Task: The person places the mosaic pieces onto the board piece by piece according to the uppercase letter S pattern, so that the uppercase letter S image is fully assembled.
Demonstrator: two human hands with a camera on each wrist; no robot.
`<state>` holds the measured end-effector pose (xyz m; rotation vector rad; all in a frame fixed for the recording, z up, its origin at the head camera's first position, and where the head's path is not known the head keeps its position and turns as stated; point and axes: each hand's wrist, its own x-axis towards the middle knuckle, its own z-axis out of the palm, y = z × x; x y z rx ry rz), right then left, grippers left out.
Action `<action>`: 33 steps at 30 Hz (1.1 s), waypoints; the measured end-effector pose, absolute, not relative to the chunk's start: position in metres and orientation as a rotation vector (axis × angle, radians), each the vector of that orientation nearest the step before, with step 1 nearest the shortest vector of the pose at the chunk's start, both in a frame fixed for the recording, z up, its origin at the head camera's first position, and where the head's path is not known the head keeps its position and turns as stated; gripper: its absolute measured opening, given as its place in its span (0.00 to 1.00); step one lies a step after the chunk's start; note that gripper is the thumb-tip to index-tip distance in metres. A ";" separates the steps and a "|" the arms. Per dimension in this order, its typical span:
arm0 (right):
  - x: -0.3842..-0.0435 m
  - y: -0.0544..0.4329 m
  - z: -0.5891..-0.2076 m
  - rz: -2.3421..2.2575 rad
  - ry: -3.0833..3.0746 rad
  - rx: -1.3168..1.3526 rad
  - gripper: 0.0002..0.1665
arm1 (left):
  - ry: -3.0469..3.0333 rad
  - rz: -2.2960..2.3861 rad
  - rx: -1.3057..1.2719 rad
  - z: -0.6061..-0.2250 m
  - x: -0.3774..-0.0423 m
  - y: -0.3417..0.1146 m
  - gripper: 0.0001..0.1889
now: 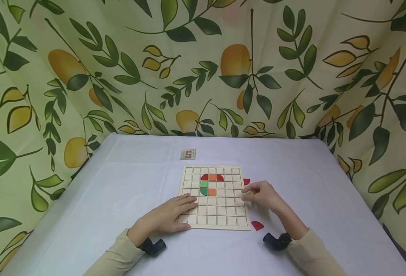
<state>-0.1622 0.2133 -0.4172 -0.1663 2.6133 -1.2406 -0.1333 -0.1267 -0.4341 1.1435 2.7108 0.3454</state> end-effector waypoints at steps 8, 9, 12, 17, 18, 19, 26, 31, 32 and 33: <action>-0.154 0.225 -0.422 -1.240 2.555 -0.335 0.16 | 2.709 0.340 1.157 -0.434 -0.133 -0.127 0.33; -0.153 0.227 -0.423 -1.239 2.545 -0.346 0.16 | 2.709 0.339 1.157 -0.434 -0.133 -0.127 0.33; -0.151 0.232 -0.425 -1.249 2.509 -0.403 0.17 | 2.707 0.339 1.156 -0.434 -0.133 -0.127 0.33; -0.149 0.239 -0.427 -1.281 2.441 -0.512 0.17 | 2.709 0.337 1.144 -0.435 -0.133 -0.127 0.34; -0.149 0.240 -0.427 -1.280 2.434 -0.530 0.16 | 2.709 0.338 1.142 -0.435 -0.133 -0.127 0.34; -0.148 0.241 -0.428 -1.282 2.425 -0.548 0.16 | 2.710 0.334 1.140 -0.435 -0.133 -0.127 0.34; -0.146 0.248 -0.431 -1.267 2.357 -0.585 0.16 | 2.711 0.343 1.142 -0.435 -0.133 -0.128 0.34; -0.143 0.251 -0.431 -1.248 2.299 -0.590 0.18 | 2.712 0.343 1.151 -0.435 -0.133 -0.127 0.34; -0.142 0.252 -0.432 -1.253 2.286 -0.589 0.18 | 2.711 0.343 1.151 -0.435 -0.133 -0.127 0.34; -0.141 0.253 -0.432 -1.254 2.279 -0.591 0.18 | 2.712 0.341 1.151 -0.435 -0.133 -0.127 0.34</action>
